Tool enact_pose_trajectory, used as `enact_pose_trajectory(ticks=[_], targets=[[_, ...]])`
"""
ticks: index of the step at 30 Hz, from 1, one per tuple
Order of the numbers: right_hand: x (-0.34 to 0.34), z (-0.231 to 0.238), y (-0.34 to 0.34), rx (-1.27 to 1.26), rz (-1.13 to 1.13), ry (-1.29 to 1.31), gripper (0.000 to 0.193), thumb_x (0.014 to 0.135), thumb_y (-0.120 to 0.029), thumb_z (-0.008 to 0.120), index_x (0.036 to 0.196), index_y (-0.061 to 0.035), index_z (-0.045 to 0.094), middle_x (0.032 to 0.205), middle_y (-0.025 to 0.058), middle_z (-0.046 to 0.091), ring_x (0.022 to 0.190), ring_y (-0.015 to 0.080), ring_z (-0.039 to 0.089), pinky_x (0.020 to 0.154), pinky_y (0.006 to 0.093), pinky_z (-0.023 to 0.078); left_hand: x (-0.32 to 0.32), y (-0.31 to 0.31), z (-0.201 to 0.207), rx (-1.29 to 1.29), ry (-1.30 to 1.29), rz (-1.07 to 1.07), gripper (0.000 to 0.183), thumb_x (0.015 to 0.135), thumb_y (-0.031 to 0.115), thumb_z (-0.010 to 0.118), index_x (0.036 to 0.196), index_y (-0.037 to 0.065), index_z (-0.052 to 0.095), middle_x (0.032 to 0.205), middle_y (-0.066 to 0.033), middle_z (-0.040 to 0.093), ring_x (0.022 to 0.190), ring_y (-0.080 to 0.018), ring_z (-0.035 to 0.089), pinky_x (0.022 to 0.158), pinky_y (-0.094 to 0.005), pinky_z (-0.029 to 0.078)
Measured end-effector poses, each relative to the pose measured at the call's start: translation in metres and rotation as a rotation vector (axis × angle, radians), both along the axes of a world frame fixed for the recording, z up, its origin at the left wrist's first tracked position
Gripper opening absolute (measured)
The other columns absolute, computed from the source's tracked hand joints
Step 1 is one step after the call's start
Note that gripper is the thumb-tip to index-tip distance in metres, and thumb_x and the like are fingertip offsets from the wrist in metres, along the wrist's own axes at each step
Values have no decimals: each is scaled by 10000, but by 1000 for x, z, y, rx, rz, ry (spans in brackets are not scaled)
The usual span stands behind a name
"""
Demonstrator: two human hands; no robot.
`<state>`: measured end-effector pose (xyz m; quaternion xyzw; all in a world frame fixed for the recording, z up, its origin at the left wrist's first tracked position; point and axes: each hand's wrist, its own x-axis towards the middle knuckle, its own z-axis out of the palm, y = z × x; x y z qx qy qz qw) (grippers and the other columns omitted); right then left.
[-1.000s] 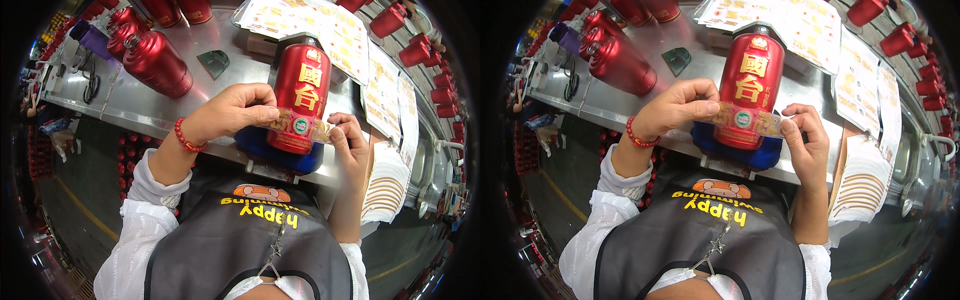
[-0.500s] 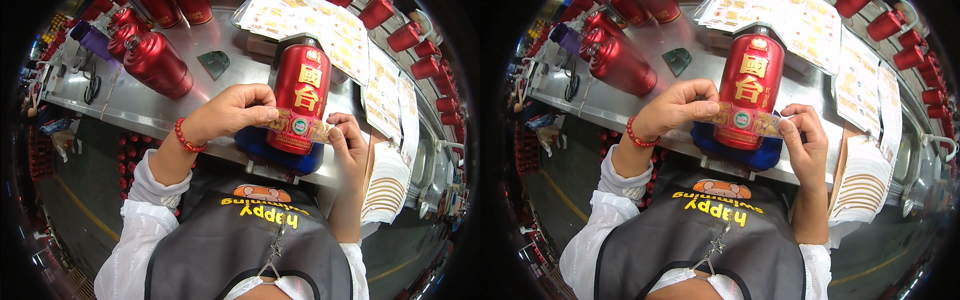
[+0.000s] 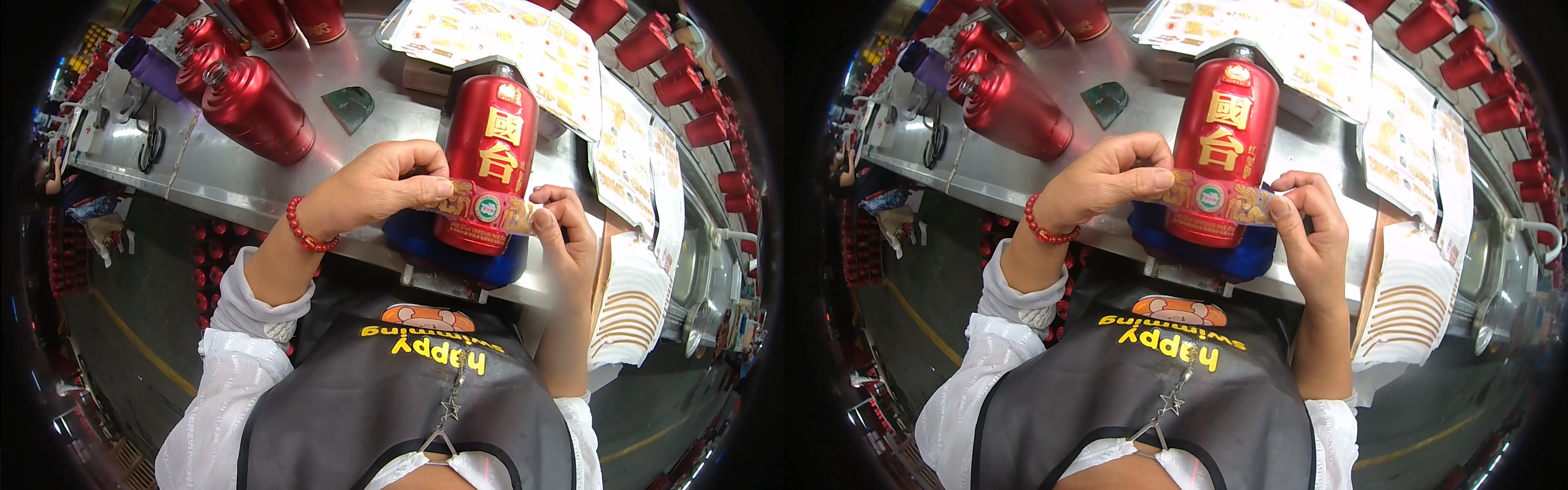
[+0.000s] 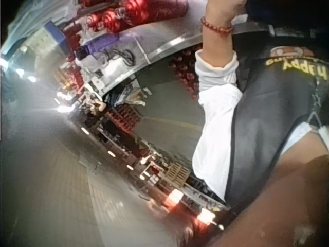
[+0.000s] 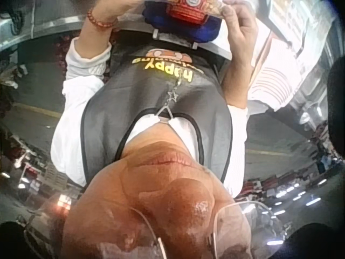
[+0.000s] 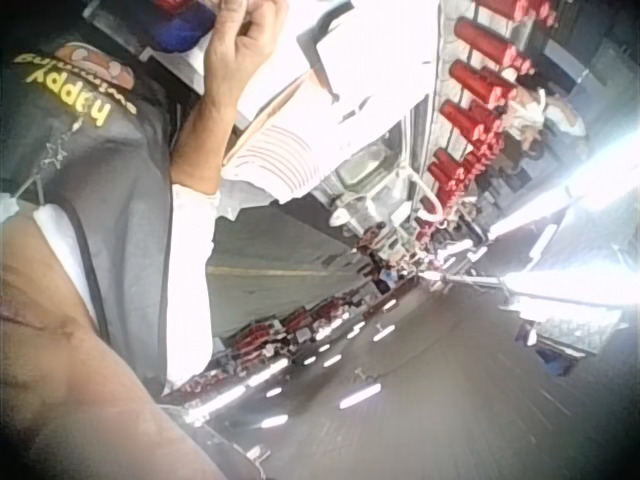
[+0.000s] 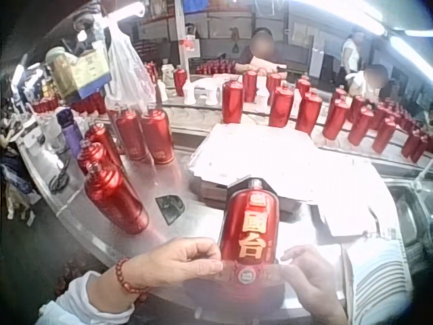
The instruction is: The person applies gold stickers to red beverage cans on a production line. They peel stickers from sheets, align them on the can body, and smooth them with a green plastic squeegee. The person handles multiple cans one at a time, rotating each can to apply labels on different sides.
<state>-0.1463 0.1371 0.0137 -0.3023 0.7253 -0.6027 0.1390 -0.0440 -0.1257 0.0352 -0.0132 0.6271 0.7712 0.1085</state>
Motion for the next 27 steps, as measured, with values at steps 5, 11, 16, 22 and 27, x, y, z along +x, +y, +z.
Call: enact_pose_trajectory(ticks=[5,11,16,22,27], targets=[[-1,-3,-1,17,0,-19,215,964,-136,654,820,13,600,1026,92,606,891,128,545,789,252,442,0,1,0,-69,-8,15,182,981,205,639,906,63,553,828,59,511,765,-22,445,679,-205,382],[-3,-7,-4,26,11,-60,186,962,-120,647,849,17,593,1026,81,611,884,122,548,778,246,446,3,5,-4,-238,73,88,174,972,195,633,922,50,551,842,53,510,770,-28,451,678,-209,393],[-12,-16,-3,98,-136,306,144,925,-14,601,1064,16,625,1090,95,616,917,163,570,796,258,453,7,8,-13,-431,157,253,284,931,268,681,1028,24,575,991,-56,576,939,-136,541,837,-296,455],[27,-3,7,133,-16,634,396,887,-73,696,1280,-43,665,1238,164,554,1113,280,557,941,354,447,12,37,-33,-623,401,473,600,895,449,725,1225,15,474,1190,-163,532,1143,-294,507,1007,-405,404],[39,-7,7,259,35,708,502,810,-133,761,1301,-86,666,1339,170,494,1205,343,493,1017,443,432,10,44,-39,-546,386,482,668,883,461,741,1255,6,424,1219,-171,509,1142,-292,503,1013,-410,403]])
